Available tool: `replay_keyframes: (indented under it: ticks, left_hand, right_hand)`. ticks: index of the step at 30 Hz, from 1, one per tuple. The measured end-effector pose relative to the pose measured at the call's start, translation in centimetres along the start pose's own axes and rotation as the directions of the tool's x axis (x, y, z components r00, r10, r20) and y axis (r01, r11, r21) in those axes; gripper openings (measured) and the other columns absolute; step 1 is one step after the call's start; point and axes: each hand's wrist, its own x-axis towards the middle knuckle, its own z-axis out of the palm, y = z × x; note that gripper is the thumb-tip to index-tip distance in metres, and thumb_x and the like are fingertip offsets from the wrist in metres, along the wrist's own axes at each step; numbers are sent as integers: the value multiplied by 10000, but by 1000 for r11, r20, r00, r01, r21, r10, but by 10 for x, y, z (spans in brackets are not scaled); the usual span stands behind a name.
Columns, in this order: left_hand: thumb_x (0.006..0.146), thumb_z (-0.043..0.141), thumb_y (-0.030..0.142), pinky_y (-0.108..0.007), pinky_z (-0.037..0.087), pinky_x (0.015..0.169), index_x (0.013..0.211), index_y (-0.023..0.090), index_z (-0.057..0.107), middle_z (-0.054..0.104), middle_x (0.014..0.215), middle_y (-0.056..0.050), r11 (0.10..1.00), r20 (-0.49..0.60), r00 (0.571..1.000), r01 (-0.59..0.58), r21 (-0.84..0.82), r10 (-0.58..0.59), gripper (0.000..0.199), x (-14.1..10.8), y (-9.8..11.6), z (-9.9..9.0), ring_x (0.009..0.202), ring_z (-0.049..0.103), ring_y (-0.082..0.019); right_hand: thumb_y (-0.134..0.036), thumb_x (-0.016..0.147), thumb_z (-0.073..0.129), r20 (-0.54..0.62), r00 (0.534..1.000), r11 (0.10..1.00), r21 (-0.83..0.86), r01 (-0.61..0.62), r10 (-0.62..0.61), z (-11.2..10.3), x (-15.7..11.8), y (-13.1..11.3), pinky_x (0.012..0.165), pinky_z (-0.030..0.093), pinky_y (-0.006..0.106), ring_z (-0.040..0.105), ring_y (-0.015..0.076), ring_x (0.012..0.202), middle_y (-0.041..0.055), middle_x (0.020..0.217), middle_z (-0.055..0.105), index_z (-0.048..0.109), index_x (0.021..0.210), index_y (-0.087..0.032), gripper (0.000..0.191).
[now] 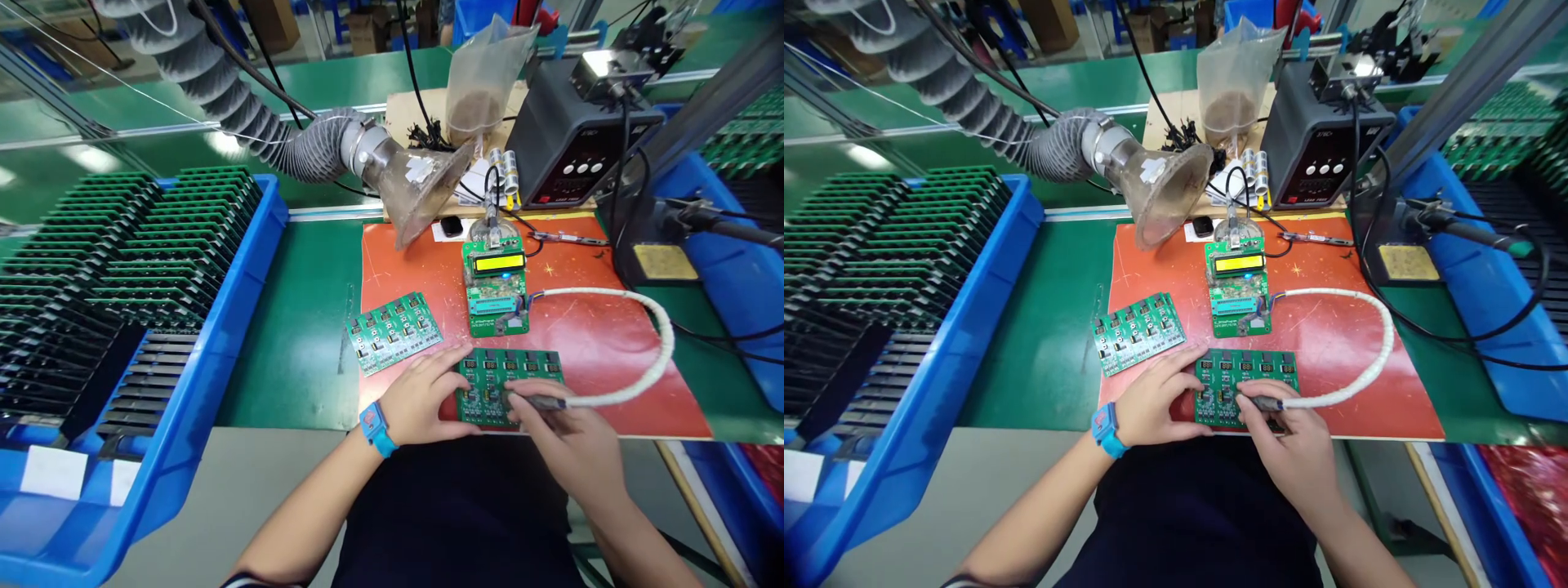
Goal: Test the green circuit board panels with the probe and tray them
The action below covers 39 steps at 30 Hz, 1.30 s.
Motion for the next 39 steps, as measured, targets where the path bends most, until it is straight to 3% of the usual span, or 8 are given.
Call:
replay_keyframes:
  ticks: [11,17,22,32,39]
  left_hand:
    - [758,725,570,-445,461,1056,1058,175,566,438,1483,-197,1000,4,1000,5,-26,-4,521,1,0,-1,1360,463,-295]
    - [761,726,566,-453,453,1069,1060,177,565,434,1487,-192,1000,-6,1000,-7,-22,7,516,1,0,0,1373,448,-298]
    - [768,718,569,-450,451,1071,1058,175,564,440,1481,-195,1000,-4,1000,-13,-16,13,513,1,0,0,1373,449,-293]
    - [766,720,563,-451,438,1090,1056,175,578,427,1496,-183,1000,5,1000,9,-29,-9,505,1,1,-1,1388,429,-292]
    - [744,728,591,-447,465,1058,1067,166,575,437,1484,-205,1000,12,1000,7,-28,-6,555,0,-1,-1,1369,453,-304]
  right_hand:
    - [-274,893,634,-33,999,1000,19,17,-16,4,-5,-7,598,600,217,695,112,647,44,995,682,656,949,-215,85]
    - [-258,901,620,-3,997,997,6,73,-73,19,-6,-4,615,605,262,714,157,755,51,1007,681,651,966,-228,78]
    - [-270,909,610,-1,994,992,-59,111,-111,20,-4,-3,650,607,290,719,187,830,63,988,693,650,966,-220,86]
    - [-212,890,618,-36,941,921,-220,322,-338,26,4,-11,586,574,216,701,161,793,58,876,698,635,912,-194,33]
    - [-207,893,613,-30,950,938,-170,301,-310,27,6,-12,563,566,207,702,145,731,52,886,697,631,927,-197,40]
